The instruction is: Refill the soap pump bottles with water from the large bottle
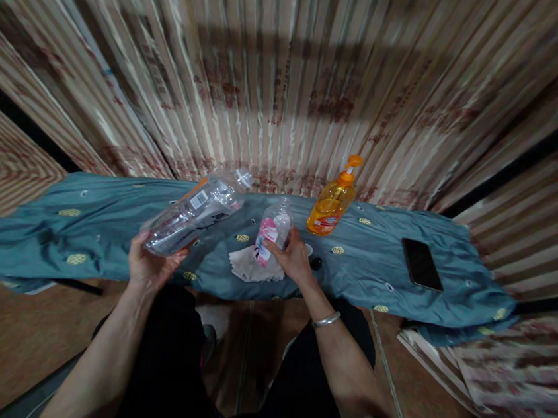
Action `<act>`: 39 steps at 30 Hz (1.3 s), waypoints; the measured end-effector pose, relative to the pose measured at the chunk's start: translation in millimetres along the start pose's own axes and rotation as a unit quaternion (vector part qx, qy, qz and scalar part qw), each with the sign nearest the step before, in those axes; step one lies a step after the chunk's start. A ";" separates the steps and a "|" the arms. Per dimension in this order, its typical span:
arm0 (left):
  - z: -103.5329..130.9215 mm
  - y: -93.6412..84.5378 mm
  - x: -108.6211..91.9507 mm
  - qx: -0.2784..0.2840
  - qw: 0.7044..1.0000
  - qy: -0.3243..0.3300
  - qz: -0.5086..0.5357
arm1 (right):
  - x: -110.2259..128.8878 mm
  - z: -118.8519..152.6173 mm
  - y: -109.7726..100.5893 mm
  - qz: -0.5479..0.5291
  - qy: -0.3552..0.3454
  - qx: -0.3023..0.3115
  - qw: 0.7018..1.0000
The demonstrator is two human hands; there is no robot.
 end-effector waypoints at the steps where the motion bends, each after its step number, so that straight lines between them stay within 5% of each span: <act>1: 0.1 0.3 0.5 -0.001 1.000 0.000 -0.003 | -1.6 1.4 1.0 0.001 0.001 0.001 1.000; 19: 4.5 0.8 3.4 -0.003 1.000 0.000 0.018 | 1.7 11.1 8.6 -0.002 -0.022 0.114 0.993; 39: 5.3 -8.4 -5.6 -0.030 0.999 0.024 0.008 | 10.2 7.1 14.2 0.031 -0.030 0.085 0.995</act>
Point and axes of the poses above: each hand's wrist, its own z-axis away from the middle knuckle, its own y-axis out of the palm, x = y × z, the point moved 9 cm from there along -z, towards the middle knuckle, and after that the axes turned 2 degrees about -y, right-handed, at the moved point
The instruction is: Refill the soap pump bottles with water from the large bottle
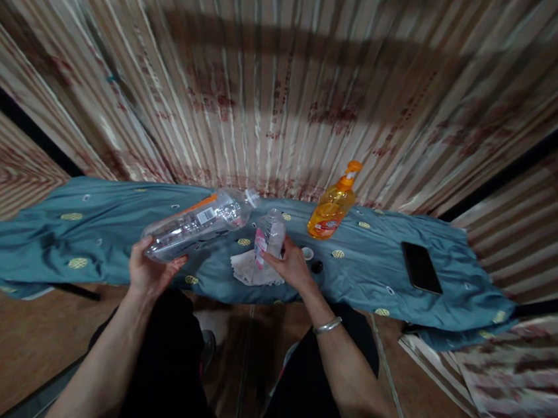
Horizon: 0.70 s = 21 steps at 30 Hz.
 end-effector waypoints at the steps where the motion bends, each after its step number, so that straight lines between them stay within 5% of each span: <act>1: 0.0 -0.3 -0.5 -0.001 1.000 0.002 0.000 | 1.1 -0.1 0.5 0.003 0.000 0.000 1.000; 21: 2.0 0.1 -4.7 -0.004 0.999 0.015 -0.040 | 13.6 -1.0 2.9 0.076 -0.009 0.008 0.997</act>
Point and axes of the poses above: each hand's wrist, its own z-axis away from the middle knuckle, its own y-axis out of the palm, x = y × z, the point moved 9 cm from there along -z, towards the middle knuckle, and after that the axes turned 2 degrees about -y, right-handed, at the moved point
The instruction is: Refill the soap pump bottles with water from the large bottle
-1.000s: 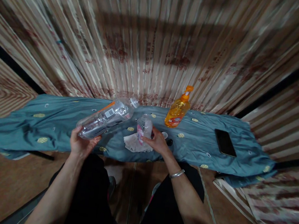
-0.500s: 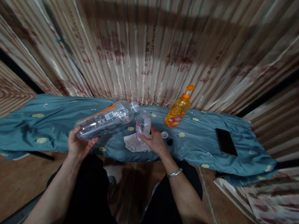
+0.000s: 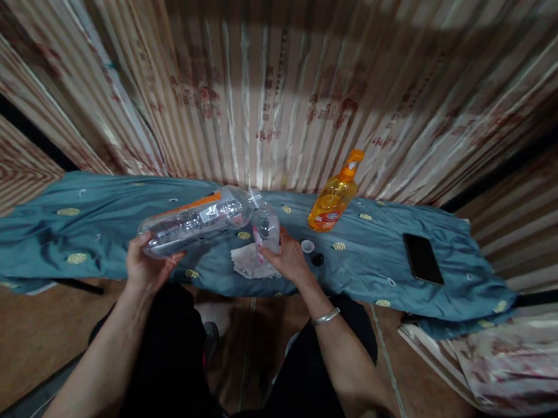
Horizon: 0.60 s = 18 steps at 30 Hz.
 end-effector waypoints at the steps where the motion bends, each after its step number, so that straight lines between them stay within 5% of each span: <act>1: -0.1 -0.8 0.1 -0.003 1.000 0.000 -0.003 | -0.6 0.0 0.3 0.000 0.000 0.000 1.000; 18: 2.2 0.2 -7.6 -0.004 0.999 0.040 -0.022 | -5.2 1.5 0.1 0.006 0.011 0.002 1.000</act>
Point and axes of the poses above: each hand's wrist, its own z-axis away from the middle knuckle, its own y-axis out of the palm, x = y × z, the point moved 9 cm from there along -z, towards the middle knuckle, and after that the axes turned 2 degrees about -y, right-handed, at the moved point
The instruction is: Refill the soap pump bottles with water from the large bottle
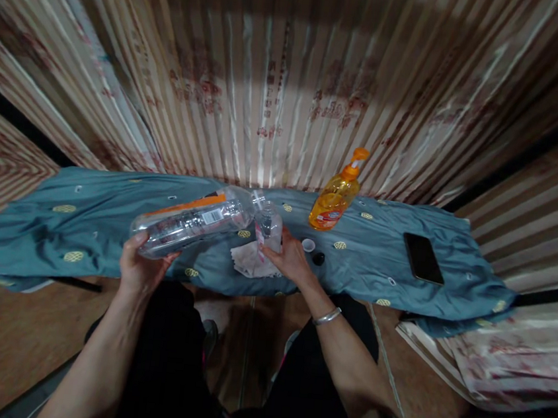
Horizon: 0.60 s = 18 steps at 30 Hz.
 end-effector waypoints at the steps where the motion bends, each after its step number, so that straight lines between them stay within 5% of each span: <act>1: 0.4 0.5 -1.4 0.000 1.000 0.006 -0.001 | 0.3 0.2 0.5 0.001 -0.001 -0.001 1.000; 18: 3.0 1.1 -11.5 -0.001 0.997 0.074 -0.038 | -5.5 4.4 5.1 0.050 0.021 -0.012 0.998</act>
Point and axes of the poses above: each hand's wrist, its own z-axis away from the middle knuckle, its own y-axis out of the palm, x = y × z, the point moved 9 cm from there along -z, towards the middle knuckle, and after that the axes turned 2 degrees about -y, right-handed, at the moved point
